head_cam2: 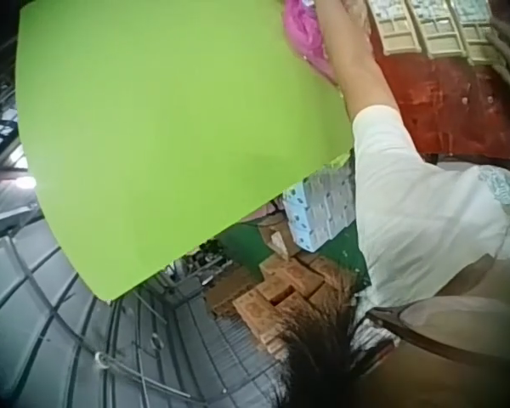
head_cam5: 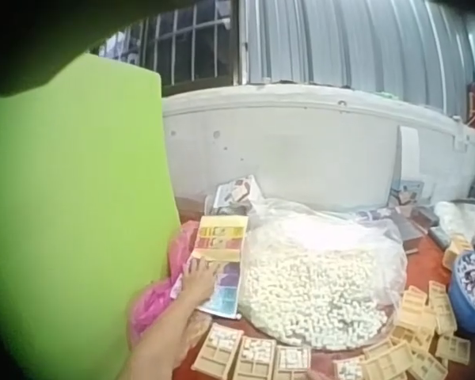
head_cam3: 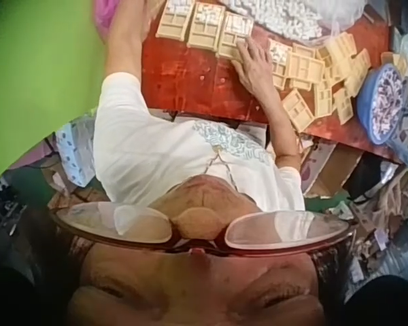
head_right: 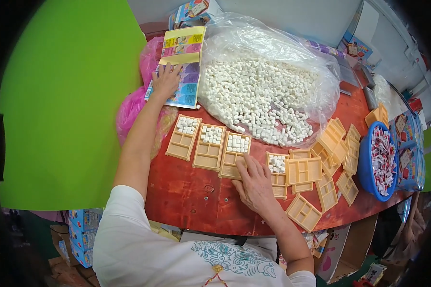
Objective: Packing small white items into plastic trays at a workbench.
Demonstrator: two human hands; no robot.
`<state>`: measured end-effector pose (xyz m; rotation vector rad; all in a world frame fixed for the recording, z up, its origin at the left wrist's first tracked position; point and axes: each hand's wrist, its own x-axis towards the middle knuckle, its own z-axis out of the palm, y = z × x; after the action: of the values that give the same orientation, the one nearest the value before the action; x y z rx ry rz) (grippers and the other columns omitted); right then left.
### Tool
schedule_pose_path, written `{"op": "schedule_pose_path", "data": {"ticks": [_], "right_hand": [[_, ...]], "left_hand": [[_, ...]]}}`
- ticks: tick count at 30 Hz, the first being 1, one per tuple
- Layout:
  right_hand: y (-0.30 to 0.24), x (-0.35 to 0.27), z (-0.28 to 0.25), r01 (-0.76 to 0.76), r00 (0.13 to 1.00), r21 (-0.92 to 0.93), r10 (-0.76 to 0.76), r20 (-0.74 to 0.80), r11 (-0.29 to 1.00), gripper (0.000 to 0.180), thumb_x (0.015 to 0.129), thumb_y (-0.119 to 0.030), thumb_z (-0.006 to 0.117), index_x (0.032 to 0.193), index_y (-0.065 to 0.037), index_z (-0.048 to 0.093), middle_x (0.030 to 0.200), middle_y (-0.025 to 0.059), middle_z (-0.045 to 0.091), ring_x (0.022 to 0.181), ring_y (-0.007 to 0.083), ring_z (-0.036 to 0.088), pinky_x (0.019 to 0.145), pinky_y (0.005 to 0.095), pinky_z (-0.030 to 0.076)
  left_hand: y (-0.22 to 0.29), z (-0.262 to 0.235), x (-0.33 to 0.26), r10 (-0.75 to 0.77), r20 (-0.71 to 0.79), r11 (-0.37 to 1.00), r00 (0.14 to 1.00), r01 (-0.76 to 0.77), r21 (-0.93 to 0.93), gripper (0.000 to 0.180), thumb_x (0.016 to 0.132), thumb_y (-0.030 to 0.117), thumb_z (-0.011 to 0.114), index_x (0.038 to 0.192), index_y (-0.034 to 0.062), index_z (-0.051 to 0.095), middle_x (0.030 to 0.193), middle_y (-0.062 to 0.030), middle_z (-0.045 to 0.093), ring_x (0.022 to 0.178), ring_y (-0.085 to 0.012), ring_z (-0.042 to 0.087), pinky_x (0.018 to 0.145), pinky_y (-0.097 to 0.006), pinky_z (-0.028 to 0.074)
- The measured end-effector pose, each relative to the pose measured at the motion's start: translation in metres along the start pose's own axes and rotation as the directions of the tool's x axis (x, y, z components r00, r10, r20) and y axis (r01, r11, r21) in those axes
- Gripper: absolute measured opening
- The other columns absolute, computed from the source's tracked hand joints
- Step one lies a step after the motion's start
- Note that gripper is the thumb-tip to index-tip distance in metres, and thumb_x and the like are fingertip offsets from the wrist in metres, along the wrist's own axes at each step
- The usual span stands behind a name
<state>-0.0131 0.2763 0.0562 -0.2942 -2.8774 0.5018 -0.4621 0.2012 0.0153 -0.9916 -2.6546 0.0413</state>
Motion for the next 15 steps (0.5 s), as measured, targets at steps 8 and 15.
{"op": "schedule_pose_path", "data": {"ticks": [8,15], "right_hand": [[0.018,0.161,0.053,0.322,0.915,-0.121,-0.341,-0.214,0.939,0.025,0.078,-0.007,0.061,0.103,-0.007,0.060,0.098,0.0092,0.059,0.091,0.0272,0.056,0.083,0.0397,0.042],[0.025,0.238,0.080,0.431,0.890,-0.301,-0.456,-0.015,0.851,0.014,0.076,-0.010,0.063,0.090,-0.010,0.063,0.095,0.0078,0.060,0.092,0.0242,0.060,0.081,0.0366,0.042]], "left_hand": [[0.007,-0.006,-0.008,0.027,-0.010,0.996,1.000,-0.028,-0.084,0.048,0.093,0.030,0.051,0.141,0.0247,0.043,0.146,-0.0119,0.038,0.135,-0.0359,0.034,0.103,-0.064,0.028],[0.012,-0.010,-0.024,0.066,-0.183,0.990,0.981,-0.087,-0.107,0.046,0.092,0.026,0.054,0.137,0.0199,0.047,0.145,-0.0125,0.040,0.133,-0.0382,0.037,0.104,-0.064,0.028]]}}
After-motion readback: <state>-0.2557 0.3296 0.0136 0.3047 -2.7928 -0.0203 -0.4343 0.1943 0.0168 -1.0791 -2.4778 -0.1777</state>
